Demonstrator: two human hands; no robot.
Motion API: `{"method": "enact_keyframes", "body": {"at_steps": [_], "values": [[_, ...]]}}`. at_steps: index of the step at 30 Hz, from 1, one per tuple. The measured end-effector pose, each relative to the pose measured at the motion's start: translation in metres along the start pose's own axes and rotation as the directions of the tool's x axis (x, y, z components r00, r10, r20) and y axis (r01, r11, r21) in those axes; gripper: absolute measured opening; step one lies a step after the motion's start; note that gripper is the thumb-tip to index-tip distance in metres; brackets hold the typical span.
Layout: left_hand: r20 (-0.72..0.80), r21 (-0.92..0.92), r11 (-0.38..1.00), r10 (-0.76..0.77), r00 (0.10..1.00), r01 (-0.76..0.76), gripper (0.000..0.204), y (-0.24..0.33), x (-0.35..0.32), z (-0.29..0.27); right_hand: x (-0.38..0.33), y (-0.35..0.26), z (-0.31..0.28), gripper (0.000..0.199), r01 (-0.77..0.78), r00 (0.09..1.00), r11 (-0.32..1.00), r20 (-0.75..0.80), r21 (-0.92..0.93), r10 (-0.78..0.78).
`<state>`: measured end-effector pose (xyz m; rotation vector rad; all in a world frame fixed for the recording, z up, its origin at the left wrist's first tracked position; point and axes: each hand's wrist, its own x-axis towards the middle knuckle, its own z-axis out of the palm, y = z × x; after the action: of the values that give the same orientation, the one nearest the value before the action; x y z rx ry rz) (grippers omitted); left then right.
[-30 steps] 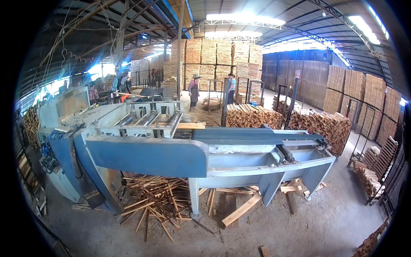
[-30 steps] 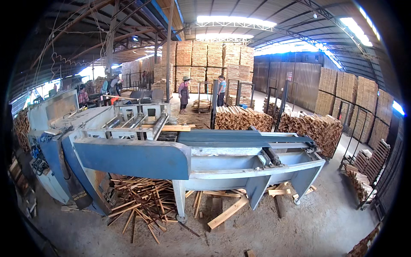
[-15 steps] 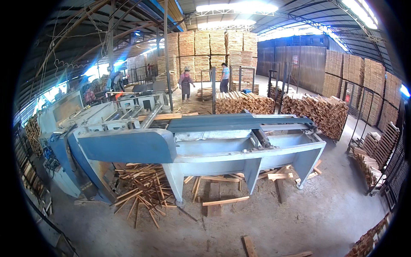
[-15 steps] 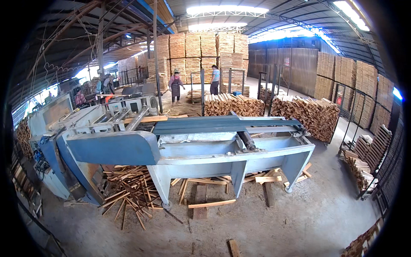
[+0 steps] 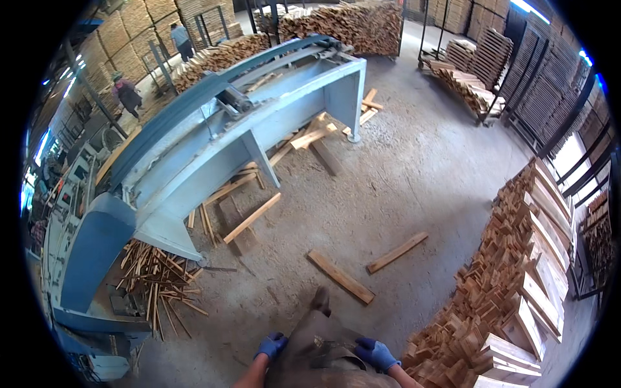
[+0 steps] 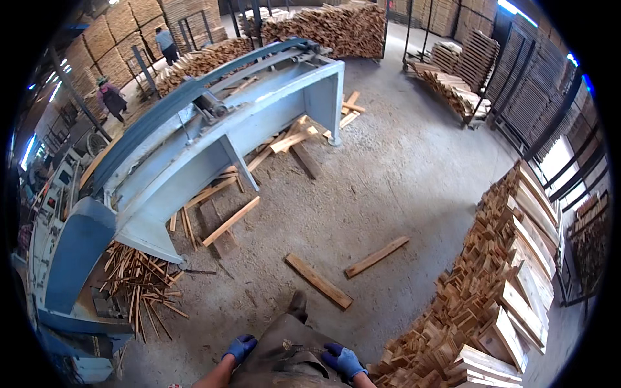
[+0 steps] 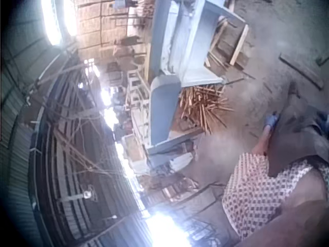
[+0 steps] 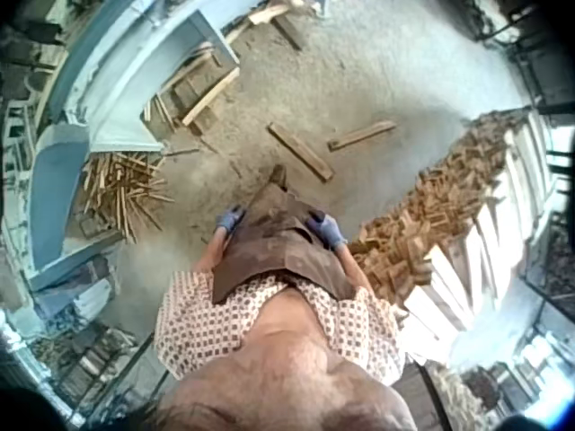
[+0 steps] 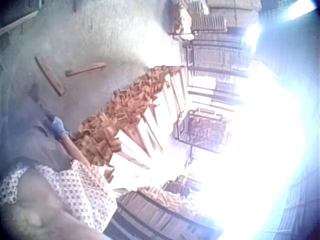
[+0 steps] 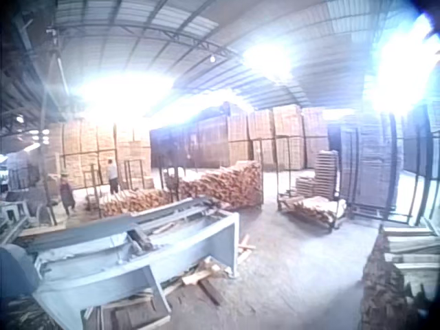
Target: The person picks up wooden planks from a pile on the floor and stacks them onto a metal rack. They repeatedly gather planks by hand and place them in an organized stack.
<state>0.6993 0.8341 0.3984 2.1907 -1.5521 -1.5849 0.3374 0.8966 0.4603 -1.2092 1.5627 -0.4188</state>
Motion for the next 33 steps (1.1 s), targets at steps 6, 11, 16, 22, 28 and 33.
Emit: {"method": "enact_keyframes", "body": {"at_steps": [6,11,16,22,28,33], "values": [[0.108,-0.007,1.000,0.028,0.994,-0.028,0.043,0.024,0.074,0.022,0.016,0.025,-0.025,0.048,-0.057,0.998,0.998,-0.001,-0.036,0.057],[0.213,-0.197,0.968,-0.111,0.971,0.154,0.036,0.108,0.139,0.028,0.094,0.024,-0.073,0.047,-0.083,0.994,0.995,-0.081,-0.050,0.078],[0.279,-0.191,0.971,-0.090,0.956,0.147,0.031,0.176,0.208,0.041,0.166,-0.022,-0.167,0.045,-0.169,0.968,0.978,-0.164,0.118,0.187],[0.308,-0.373,0.920,0.005,0.951,0.116,0.027,0.307,0.248,0.040,0.200,-0.021,-0.236,0.043,-0.232,0.850,0.904,-0.376,0.360,0.368],[0.301,-0.306,0.920,-0.150,0.942,0.244,0.032,0.406,0.282,0.038,0.220,0.023,-0.308,0.044,-0.303,0.720,0.795,-0.420,0.526,0.552],[0.135,-0.372,0.926,-0.013,0.991,0.063,0.031,0.408,0.358,0.071,0.281,0.106,-0.363,0.047,-0.401,0.717,0.812,-0.407,0.424,0.566]]}}
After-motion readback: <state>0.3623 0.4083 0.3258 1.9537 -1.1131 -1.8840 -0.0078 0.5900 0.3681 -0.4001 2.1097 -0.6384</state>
